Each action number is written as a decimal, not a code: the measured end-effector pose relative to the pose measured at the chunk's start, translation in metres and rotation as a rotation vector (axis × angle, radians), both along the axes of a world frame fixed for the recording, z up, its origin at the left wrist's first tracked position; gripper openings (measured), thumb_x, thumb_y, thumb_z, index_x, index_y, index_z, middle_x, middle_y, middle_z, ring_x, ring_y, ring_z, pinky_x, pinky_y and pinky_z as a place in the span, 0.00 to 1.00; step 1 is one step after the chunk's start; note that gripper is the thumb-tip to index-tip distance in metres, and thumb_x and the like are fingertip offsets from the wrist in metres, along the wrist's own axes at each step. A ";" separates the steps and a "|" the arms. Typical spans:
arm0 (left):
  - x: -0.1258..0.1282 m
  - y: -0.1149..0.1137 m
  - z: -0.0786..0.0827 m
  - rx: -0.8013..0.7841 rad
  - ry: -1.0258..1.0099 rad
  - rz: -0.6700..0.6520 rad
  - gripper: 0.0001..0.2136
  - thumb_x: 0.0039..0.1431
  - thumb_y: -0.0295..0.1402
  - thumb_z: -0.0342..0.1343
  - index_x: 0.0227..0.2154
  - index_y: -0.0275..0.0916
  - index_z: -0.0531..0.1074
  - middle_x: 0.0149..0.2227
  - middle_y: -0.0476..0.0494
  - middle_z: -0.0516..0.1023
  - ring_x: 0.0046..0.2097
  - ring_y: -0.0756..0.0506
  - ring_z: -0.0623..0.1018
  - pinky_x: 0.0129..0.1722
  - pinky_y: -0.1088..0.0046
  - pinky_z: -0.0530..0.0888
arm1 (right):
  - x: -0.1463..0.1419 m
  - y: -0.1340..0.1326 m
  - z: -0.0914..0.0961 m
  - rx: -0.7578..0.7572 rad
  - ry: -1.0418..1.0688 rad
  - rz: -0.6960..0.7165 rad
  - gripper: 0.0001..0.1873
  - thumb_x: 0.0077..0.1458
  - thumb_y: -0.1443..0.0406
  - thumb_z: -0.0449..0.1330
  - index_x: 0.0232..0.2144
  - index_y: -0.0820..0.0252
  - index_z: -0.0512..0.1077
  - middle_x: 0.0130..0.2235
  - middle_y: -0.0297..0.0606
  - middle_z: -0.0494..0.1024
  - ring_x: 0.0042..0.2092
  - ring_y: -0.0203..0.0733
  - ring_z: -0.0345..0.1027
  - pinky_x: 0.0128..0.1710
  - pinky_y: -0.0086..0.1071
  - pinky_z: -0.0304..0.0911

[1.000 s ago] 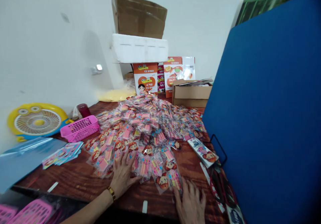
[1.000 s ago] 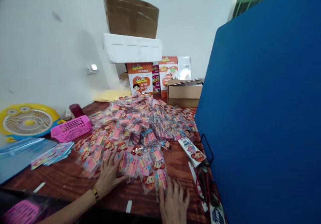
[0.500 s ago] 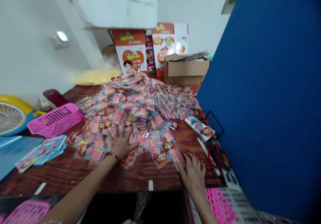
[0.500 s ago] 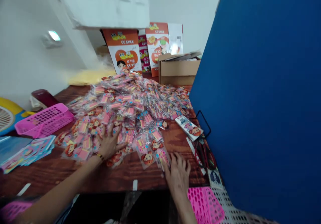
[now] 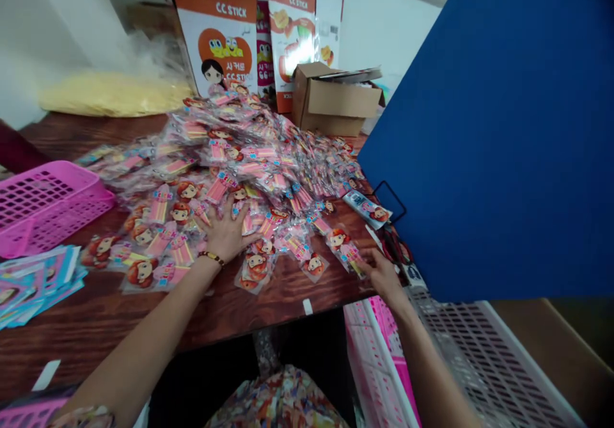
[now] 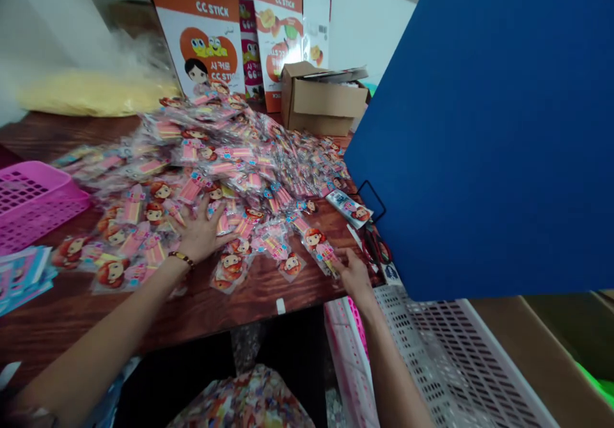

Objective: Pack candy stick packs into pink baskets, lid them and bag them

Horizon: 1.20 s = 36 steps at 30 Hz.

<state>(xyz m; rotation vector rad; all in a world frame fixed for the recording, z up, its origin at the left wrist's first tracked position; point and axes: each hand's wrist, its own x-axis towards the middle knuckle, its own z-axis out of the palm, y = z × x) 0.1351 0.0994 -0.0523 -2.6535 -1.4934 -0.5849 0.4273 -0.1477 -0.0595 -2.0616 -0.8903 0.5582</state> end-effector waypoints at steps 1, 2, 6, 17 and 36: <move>-0.004 -0.002 0.001 -0.010 -0.011 -0.031 0.41 0.53 0.59 0.55 0.67 0.51 0.52 0.71 0.36 0.42 0.66 0.14 0.46 0.56 0.22 0.41 | -0.008 0.004 0.003 0.044 0.047 0.037 0.14 0.51 0.59 0.60 0.40 0.57 0.69 0.33 0.34 0.77 0.31 0.41 0.71 0.32 0.33 0.65; -0.009 -0.005 0.002 -0.016 -0.025 -0.059 0.40 0.54 0.58 0.55 0.67 0.51 0.51 0.71 0.36 0.42 0.66 0.15 0.45 0.56 0.23 0.41 | -0.018 0.011 0.005 0.051 0.055 0.086 0.15 0.49 0.59 0.61 0.40 0.57 0.69 0.34 0.34 0.77 0.32 0.41 0.71 0.32 0.33 0.65; -0.026 -0.017 0.000 -0.003 -0.091 -0.132 0.39 0.56 0.53 0.57 0.67 0.49 0.52 0.71 0.36 0.47 0.67 0.17 0.45 0.58 0.24 0.41 | -0.063 0.059 0.001 -0.129 -0.121 0.180 0.20 0.46 0.63 0.64 0.44 0.58 0.71 0.35 0.34 0.78 0.35 0.40 0.71 0.35 0.30 0.64; -0.045 -0.061 -0.007 0.014 -0.238 -0.274 0.15 0.62 0.37 0.53 0.49 0.40 0.74 0.57 0.35 0.70 0.61 0.30 0.62 0.62 0.36 0.48 | -0.054 0.027 0.007 -0.250 -0.354 -0.026 0.11 0.43 0.69 0.65 0.33 0.56 0.72 0.39 0.37 0.77 0.43 0.44 0.69 0.44 0.34 0.60; -0.026 -0.127 -0.050 -0.236 -0.314 -0.336 0.13 0.59 0.26 0.50 0.47 0.37 0.67 0.45 0.39 0.76 0.51 0.39 0.72 0.53 0.56 0.64 | -0.193 0.078 0.019 -0.558 -0.416 0.005 0.22 0.59 0.55 0.58 0.52 0.60 0.67 0.55 0.51 0.74 0.57 0.54 0.66 0.57 0.50 0.54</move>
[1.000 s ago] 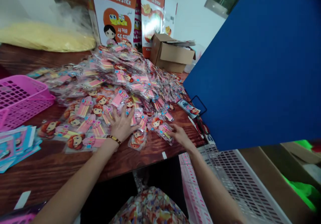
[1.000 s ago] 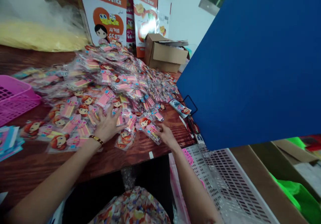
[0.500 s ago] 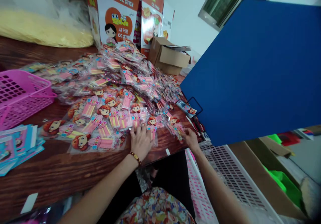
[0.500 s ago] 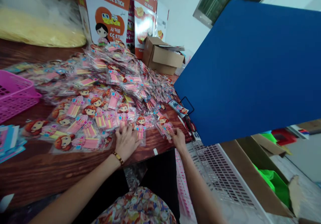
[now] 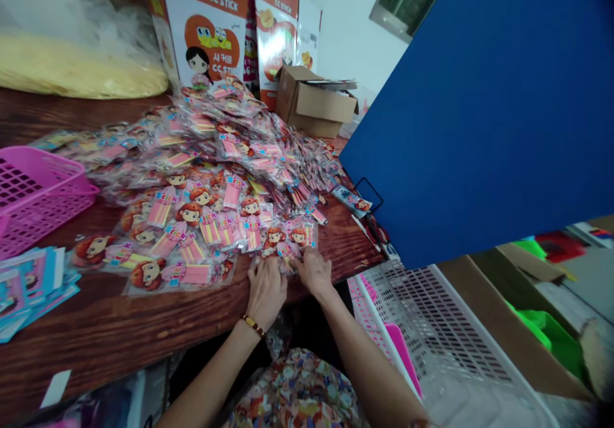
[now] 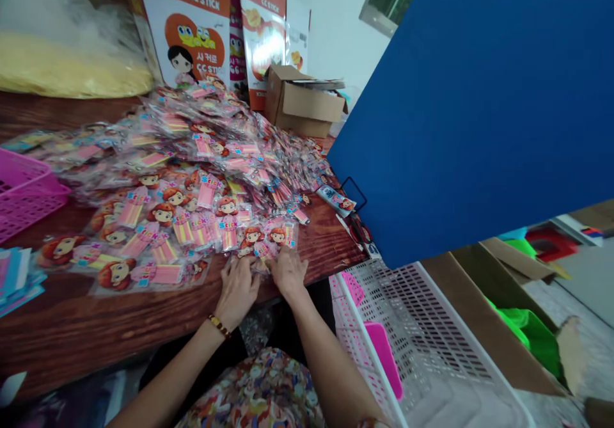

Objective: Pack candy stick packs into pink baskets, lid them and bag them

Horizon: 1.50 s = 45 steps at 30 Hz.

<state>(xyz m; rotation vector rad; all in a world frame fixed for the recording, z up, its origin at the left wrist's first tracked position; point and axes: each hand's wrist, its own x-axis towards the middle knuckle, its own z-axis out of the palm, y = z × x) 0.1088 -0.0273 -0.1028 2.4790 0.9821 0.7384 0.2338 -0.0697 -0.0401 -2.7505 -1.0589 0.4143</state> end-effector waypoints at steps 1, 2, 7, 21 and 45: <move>-0.005 0.003 0.000 0.000 -0.006 -0.011 0.12 0.61 0.27 0.49 0.47 0.37 0.67 0.45 0.39 0.76 0.50 0.39 0.73 0.52 0.57 0.65 | -0.003 0.001 0.000 -0.002 -0.004 -0.020 0.23 0.59 0.54 0.59 0.52 0.60 0.67 0.56 0.51 0.73 0.57 0.54 0.66 0.57 0.50 0.53; -0.009 0.005 0.001 0.004 -0.008 -0.029 0.12 0.61 0.27 0.48 0.47 0.38 0.67 0.45 0.39 0.77 0.51 0.39 0.73 0.51 0.57 0.65 | -0.005 0.002 0.000 -0.011 -0.014 -0.047 0.24 0.59 0.53 0.58 0.52 0.61 0.67 0.56 0.51 0.73 0.57 0.54 0.66 0.57 0.51 0.53; -0.029 0.001 0.003 0.045 -0.008 -0.148 0.19 0.62 0.27 0.48 0.56 0.38 0.62 0.54 0.38 0.76 0.59 0.38 0.68 0.54 0.52 0.62 | -0.011 0.015 -0.001 -0.083 -0.044 -0.060 0.27 0.58 0.51 0.58 0.52 0.62 0.68 0.57 0.56 0.71 0.58 0.57 0.64 0.57 0.54 0.51; -0.043 -0.015 -0.007 0.175 -0.072 -0.370 0.16 0.65 0.28 0.47 0.55 0.37 0.67 0.53 0.37 0.77 0.62 0.39 0.67 0.62 0.47 0.57 | -0.011 0.011 -0.007 -0.092 0.047 -0.080 0.23 0.48 0.55 0.66 0.43 0.60 0.72 0.49 0.52 0.77 0.54 0.60 0.68 0.55 0.55 0.54; -0.030 -0.024 0.005 0.156 -0.006 -0.175 0.16 0.63 0.35 0.52 0.53 0.41 0.72 0.61 0.38 0.69 0.64 0.33 0.64 0.64 0.42 0.57 | 0.080 -0.032 -0.024 0.310 0.189 -0.019 0.12 0.43 0.62 0.66 0.34 0.56 0.77 0.34 0.37 0.80 0.42 0.48 0.72 0.42 0.34 0.62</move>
